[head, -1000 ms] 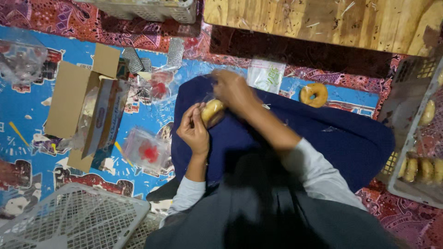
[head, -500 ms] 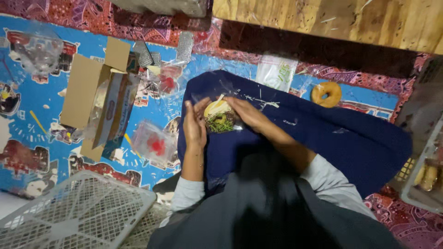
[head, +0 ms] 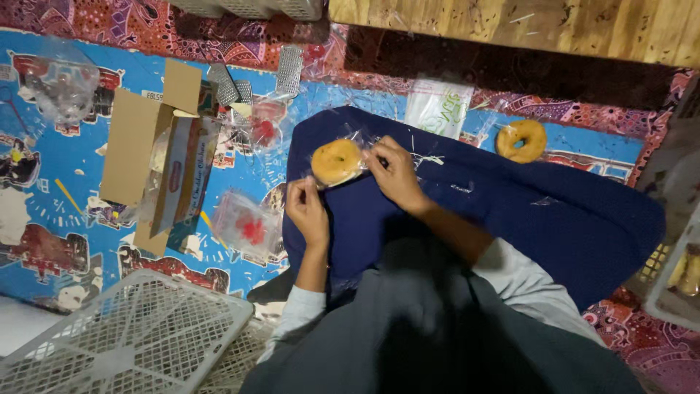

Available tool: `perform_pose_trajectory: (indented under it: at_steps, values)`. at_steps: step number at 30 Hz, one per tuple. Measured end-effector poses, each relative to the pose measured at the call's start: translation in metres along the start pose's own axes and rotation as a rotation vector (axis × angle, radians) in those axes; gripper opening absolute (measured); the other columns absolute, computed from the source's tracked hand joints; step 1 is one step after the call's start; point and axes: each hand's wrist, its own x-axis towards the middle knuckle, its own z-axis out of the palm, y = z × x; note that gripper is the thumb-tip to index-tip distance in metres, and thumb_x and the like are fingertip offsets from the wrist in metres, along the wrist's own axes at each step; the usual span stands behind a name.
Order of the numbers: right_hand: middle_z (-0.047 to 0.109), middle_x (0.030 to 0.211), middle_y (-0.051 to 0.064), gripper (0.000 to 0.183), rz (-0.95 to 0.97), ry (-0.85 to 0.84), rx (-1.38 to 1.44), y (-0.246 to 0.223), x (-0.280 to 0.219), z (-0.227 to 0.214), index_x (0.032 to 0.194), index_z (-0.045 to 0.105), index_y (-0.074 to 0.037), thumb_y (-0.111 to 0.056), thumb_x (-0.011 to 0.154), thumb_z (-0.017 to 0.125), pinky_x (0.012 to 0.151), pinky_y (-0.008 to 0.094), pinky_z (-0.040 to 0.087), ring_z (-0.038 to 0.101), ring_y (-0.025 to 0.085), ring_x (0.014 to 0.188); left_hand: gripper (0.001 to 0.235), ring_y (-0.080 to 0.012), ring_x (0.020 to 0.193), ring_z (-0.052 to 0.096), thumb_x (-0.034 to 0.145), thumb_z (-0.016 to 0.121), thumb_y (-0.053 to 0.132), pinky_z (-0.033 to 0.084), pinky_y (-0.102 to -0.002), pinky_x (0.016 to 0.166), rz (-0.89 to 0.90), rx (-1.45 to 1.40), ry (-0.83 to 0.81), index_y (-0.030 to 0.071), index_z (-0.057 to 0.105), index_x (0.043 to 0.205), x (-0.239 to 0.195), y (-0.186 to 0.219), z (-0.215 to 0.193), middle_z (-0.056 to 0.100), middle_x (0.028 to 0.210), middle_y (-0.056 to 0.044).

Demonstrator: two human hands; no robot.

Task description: The person sits on the floor and repeatedly picks up donuts from a wooden board, places them into clear plastic bags, and sets the packaged donuts into a white crate. The person handles both plain and chocolate-frosted donuts.

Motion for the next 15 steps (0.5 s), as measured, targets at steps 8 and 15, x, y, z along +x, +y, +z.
perform_pose_trajectory:
  at_steps: [8,15]
  values:
    - [0.061,0.114,0.007,0.015,-0.023,-0.268,0.268,-0.007,0.013,-0.023,0.102,0.070,-0.003,-0.015,0.095,0.076,0.093,0.032,0.047,0.058,0.020,0.106,0.023,-0.0175,0.076,0.072,0.108,0.054,0.016,0.060,-0.030,0.072,-0.167,-0.326,-0.001,0.002,0.054,0.089,0.013,0.014,0.005,0.070,0.085,-0.010]
    - [0.054,0.150,0.013,0.046,-0.112,-0.652,0.166,-0.011,0.025,-0.038,0.122,0.075,-0.012,-0.019,0.078,0.087,0.112,0.042,0.045,0.054,0.030,0.137,0.027,-0.0198,0.084,0.070,0.112,0.054,0.018,0.059,-0.032,0.080,-0.072,-0.250,-0.113,-0.001,0.056,0.094,0.012,-0.007,0.013,0.071,0.090,-0.013]
